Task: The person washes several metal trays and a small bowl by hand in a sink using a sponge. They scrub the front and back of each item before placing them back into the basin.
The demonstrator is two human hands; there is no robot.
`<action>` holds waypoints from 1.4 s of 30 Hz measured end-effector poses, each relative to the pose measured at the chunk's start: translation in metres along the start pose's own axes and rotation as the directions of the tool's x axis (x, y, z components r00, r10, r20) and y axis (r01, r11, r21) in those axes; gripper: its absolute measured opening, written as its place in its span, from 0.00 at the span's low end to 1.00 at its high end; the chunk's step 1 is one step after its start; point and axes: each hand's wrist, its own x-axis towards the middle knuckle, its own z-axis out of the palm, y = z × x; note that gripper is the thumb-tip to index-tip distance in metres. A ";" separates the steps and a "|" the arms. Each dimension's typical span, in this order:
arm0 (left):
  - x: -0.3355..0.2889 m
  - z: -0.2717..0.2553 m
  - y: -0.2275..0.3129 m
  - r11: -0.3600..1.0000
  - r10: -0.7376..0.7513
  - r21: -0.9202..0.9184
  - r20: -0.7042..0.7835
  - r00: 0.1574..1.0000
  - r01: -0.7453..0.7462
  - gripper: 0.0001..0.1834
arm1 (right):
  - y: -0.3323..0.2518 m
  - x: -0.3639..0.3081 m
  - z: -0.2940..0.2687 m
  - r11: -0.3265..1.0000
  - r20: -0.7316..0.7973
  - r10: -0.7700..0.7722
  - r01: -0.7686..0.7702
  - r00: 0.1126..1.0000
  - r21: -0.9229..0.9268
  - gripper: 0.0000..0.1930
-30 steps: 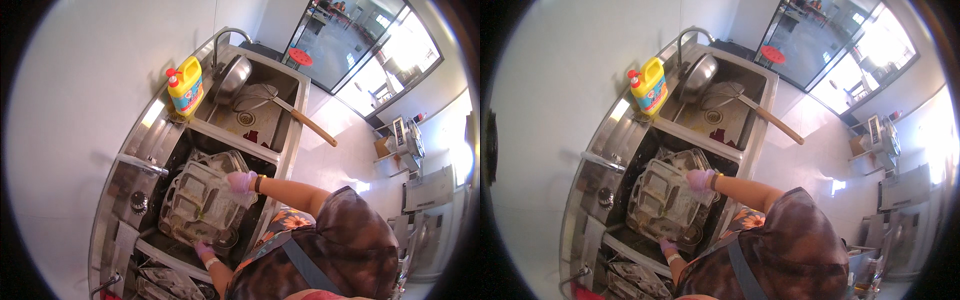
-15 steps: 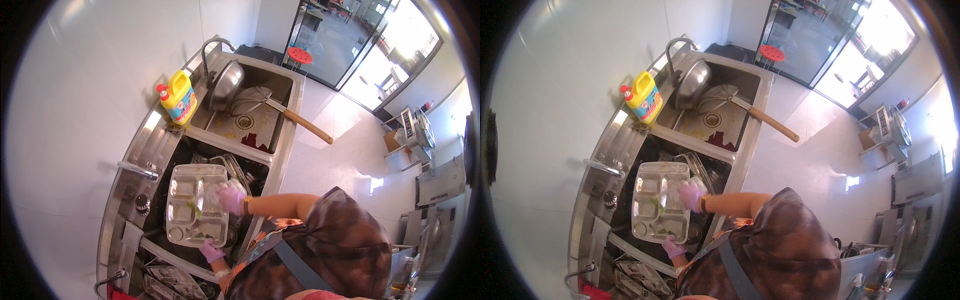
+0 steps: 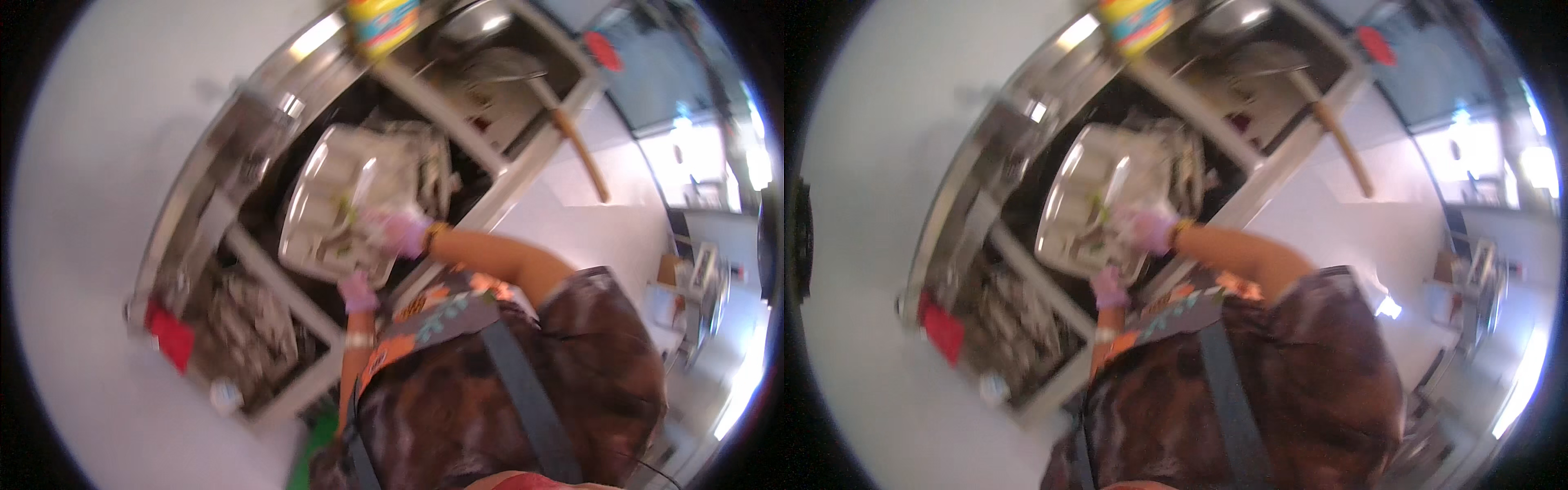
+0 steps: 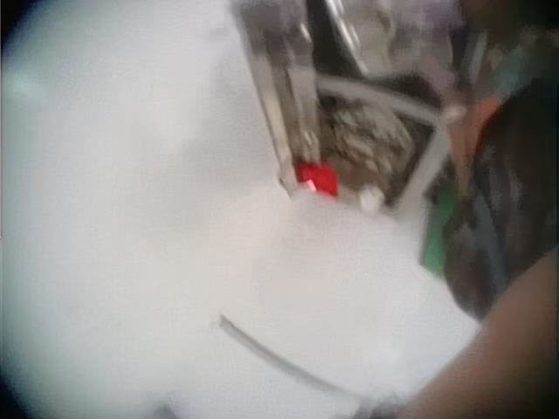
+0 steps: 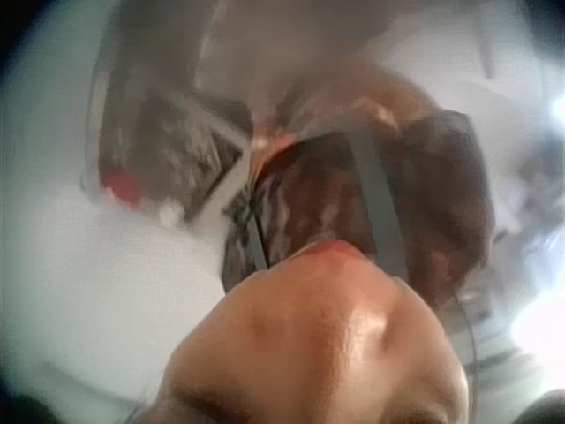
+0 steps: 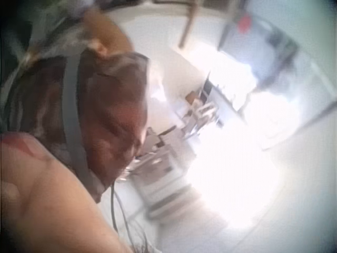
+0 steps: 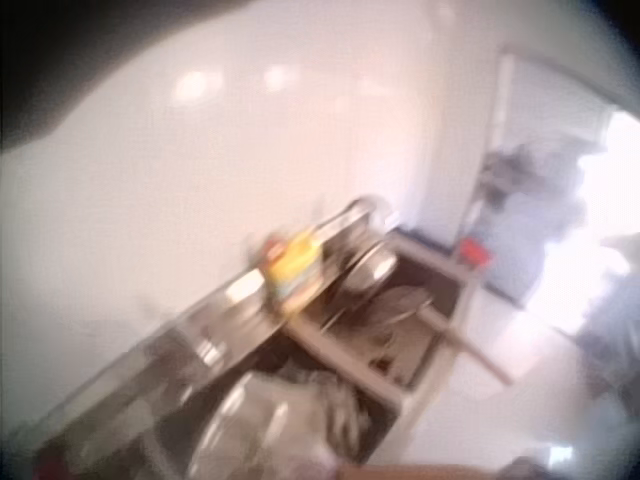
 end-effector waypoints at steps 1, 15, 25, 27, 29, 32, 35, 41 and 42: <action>-0.001 -0.002 -0.003 0.985 -0.050 -0.170 -0.091 0.995 0.034 0.07 | 0.009 -0.008 -0.008 1.000 -0.027 -0.011 0.011 1.000 0.017 0.27; -0.003 0.029 0.012 -0.194 -0.446 -0.976 0.180 0.877 0.102 0.06 | -0.016 0.014 -0.032 0.963 0.064 0.245 -0.235 0.967 -0.130 0.24; -0.024 0.015 0.023 0.369 -0.360 -0.925 -0.053 0.931 0.090 0.05 | 0.053 0.136 -0.015 0.836 -0.102 0.488 -0.497 0.867 -0.234 0.26; -0.025 0.028 0.014 0.405 -0.350 -0.913 -0.104 0.931 0.051 0.08 | 0.031 0.135 -0.004 0.842 -0.107 0.438 -0.449 0.893 -0.300 0.28; -0.023 0.030 0.013 0.178 -0.497 -0.971 0.050 0.866 0.158 0.13 | 0.023 0.121 0.010 0.919 -0.027 0.389 -0.390 0.921 -0.051 0.27; -0.013 0.000 0.029 -0.382 -0.685 -0.922 0.241 0.687 -0.058 0.21 | 0.044 0.102 -0.007 0.922 0.187 0.264 -0.304 0.946 0.238 0.27; 0.008 -0.045 0.025 -0.444 -0.733 -0.878 0.238 0.637 -0.182 0.29 | 0.090 0.094 -0.006 0.943 0.111 0.107 -0.136 0.988 0.303 0.20; 0.016 -0.050 0.002 -0.347 -0.699 -0.937 0.239 0.673 -0.027 0.27 | 0.068 0.152 0.001 0.972 -0.295 0.221 -0.235 0.929 -0.013 0.16; 0.015 -0.052 0.000 -0.317 -0.708 -0.948 0.233 0.667 -0.005 0.27 | 0.063 0.161 0.013 0.891 -0.371 0.426 -0.311 0.825 0.332 0.17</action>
